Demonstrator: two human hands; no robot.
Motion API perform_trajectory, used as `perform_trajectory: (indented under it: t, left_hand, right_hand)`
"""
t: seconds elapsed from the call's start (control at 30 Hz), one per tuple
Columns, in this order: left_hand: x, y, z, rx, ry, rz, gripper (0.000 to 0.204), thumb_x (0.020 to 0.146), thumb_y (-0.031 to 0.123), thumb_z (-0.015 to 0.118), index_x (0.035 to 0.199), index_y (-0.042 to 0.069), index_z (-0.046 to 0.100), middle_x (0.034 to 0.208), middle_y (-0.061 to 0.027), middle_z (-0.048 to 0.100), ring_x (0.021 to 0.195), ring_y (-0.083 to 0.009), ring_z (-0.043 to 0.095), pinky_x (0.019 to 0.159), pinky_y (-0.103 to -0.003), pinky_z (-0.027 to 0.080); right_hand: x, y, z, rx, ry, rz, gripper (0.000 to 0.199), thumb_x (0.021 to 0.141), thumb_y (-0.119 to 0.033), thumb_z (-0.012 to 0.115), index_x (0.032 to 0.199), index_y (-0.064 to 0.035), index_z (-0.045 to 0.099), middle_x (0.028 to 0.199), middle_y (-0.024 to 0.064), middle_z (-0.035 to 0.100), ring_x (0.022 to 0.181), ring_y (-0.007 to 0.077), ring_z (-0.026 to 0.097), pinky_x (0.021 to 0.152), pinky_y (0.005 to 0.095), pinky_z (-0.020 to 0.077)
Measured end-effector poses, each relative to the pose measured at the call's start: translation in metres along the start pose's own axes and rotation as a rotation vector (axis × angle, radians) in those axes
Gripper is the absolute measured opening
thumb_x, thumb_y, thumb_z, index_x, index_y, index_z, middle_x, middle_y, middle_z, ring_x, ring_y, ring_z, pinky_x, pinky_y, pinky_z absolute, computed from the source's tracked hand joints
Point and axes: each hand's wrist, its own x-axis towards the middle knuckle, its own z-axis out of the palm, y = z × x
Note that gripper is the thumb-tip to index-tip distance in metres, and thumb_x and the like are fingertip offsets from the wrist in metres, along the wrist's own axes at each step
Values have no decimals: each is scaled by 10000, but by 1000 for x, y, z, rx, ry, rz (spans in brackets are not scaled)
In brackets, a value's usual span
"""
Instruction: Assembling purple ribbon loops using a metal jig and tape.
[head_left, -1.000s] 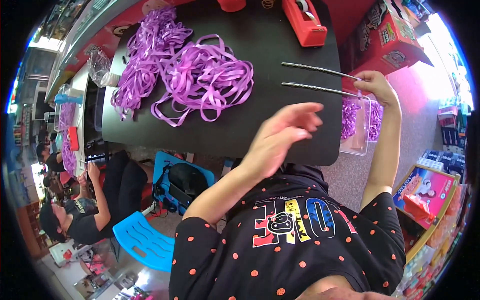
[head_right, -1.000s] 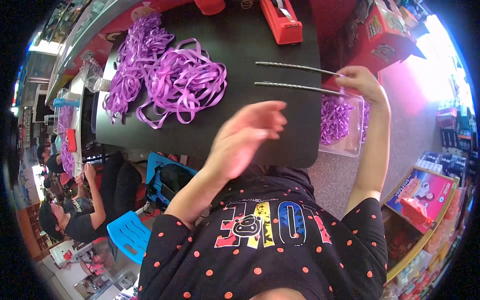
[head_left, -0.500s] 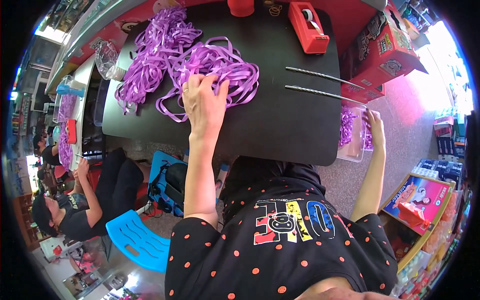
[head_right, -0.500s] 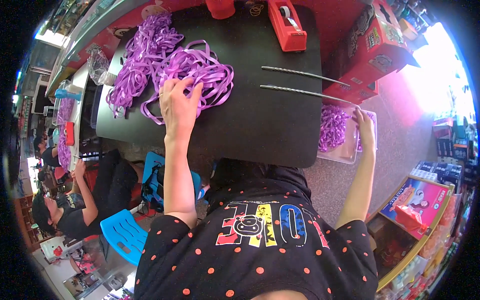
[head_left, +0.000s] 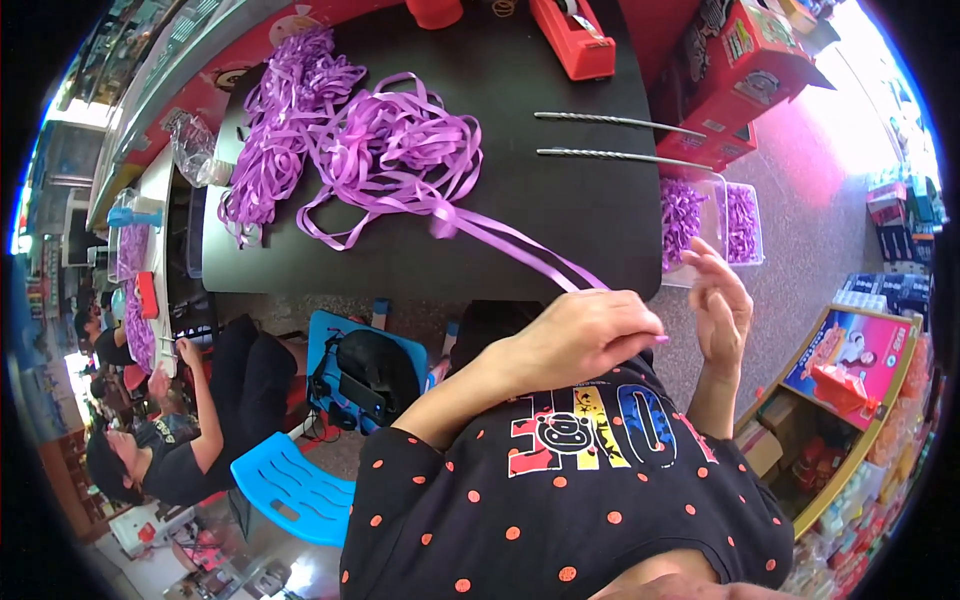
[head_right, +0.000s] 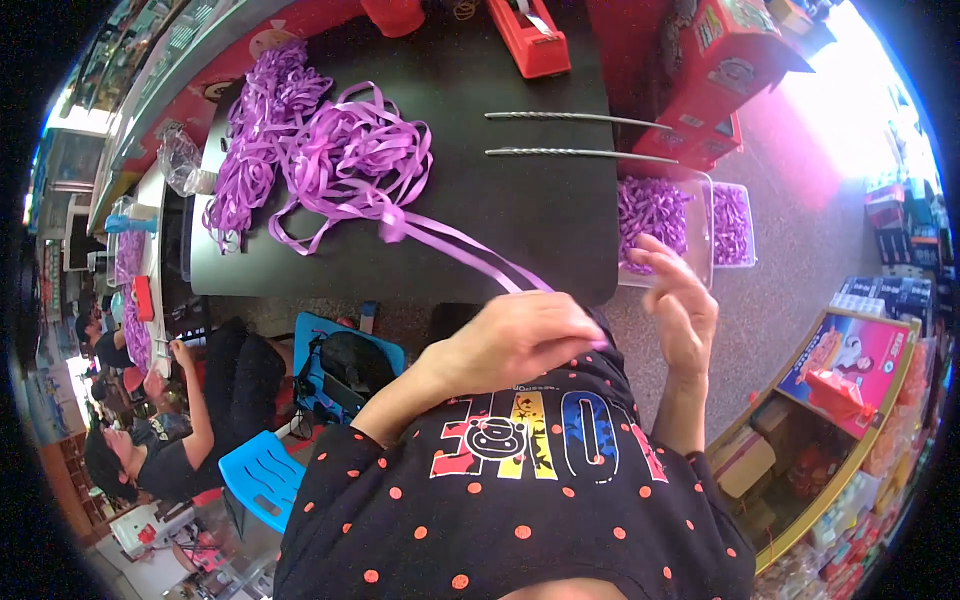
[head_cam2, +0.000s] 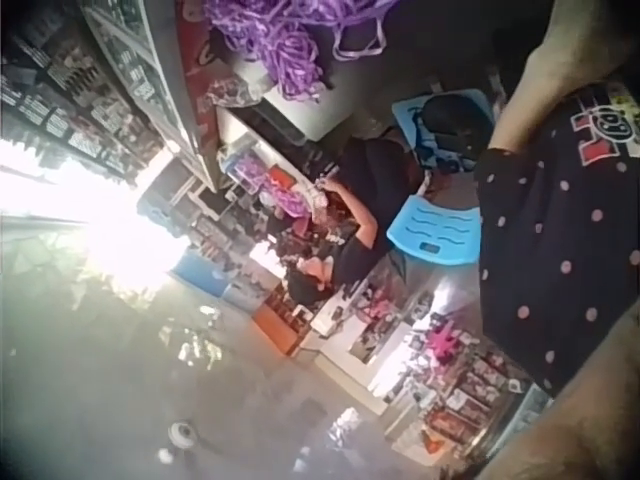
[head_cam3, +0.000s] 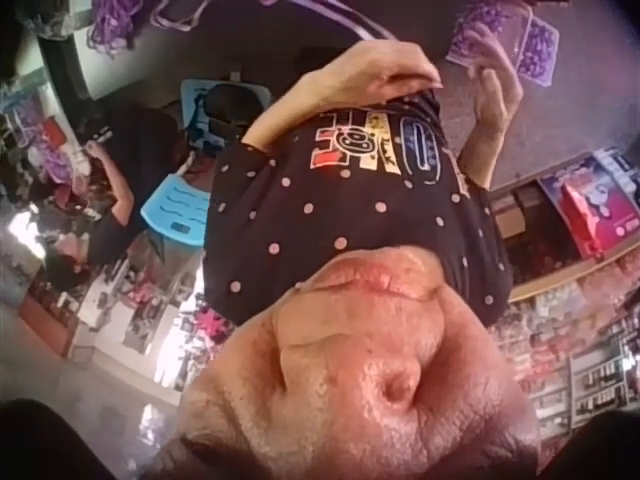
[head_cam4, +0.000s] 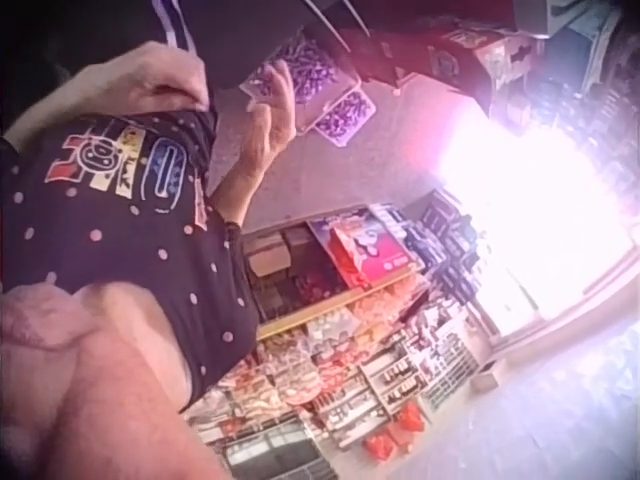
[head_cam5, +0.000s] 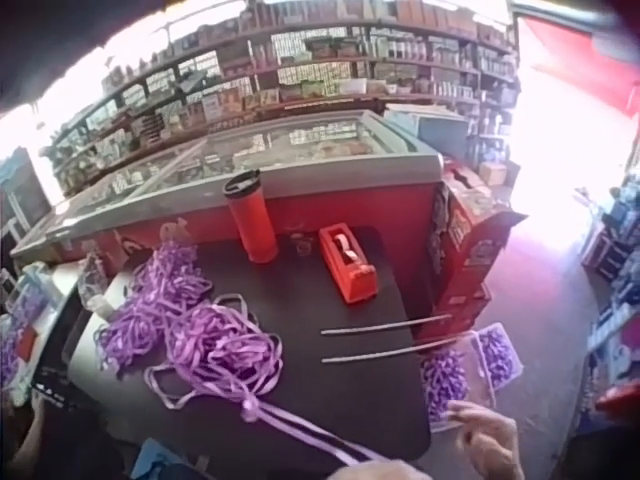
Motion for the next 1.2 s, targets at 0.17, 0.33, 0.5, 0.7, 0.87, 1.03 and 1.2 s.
perform_trajectory:
  t: [0.17,0.33,0.5,0.7,0.87,1.03,1.2]
  left_hand:
    - [14,3,10,144,35,-49,95,837,119,610,906,54,605,795,-93,609,730,-288,612,642,-383,477]
    - [26,3,16,213,52,3,151,815,69,638,963,52,613,785,-104,610,713,-290,609,630,-367,478]
    - [64,-3,29,315,-24,137,141,798,83,636,936,51,628,808,-92,618,736,-287,616,637,-373,482]
    - [155,-24,40,236,-87,311,130,772,102,668,890,53,692,835,-111,637,770,-290,637,680,-351,513]
    - [210,-44,48,149,-82,319,168,790,56,670,955,39,698,884,-111,663,803,-209,668,703,-290,528]
    - [230,-72,44,241,-48,327,170,798,73,663,963,51,698,888,-100,663,797,-219,666,697,-301,524]
    - [237,-120,25,455,-36,326,136,788,105,660,911,62,700,874,-80,659,830,-253,648,727,-313,507]
  right_hand:
    - [2,-32,1,85,-262,296,536,936,-405,486,1179,65,569,986,121,651,752,89,545,616,223,394]
    - [-5,-35,-33,-107,-376,287,428,885,-374,593,927,48,647,712,36,606,590,85,511,532,232,381]
    - [-6,-47,-53,-234,-173,322,335,829,-300,682,828,29,625,682,5,566,580,69,493,504,230,371]
    - [23,-71,-82,-149,65,191,242,869,-192,600,949,35,614,824,34,600,716,81,503,646,204,386]
    - [51,-73,-88,-123,144,107,257,915,-84,545,1129,54,584,1067,86,636,810,77,532,753,215,422]
    - [79,-40,-86,-144,205,65,229,894,-86,583,1078,41,628,1009,64,648,935,103,589,839,229,452]
    - [113,5,-95,-42,170,331,261,889,-143,612,1086,26,636,931,54,671,779,64,592,690,186,461]
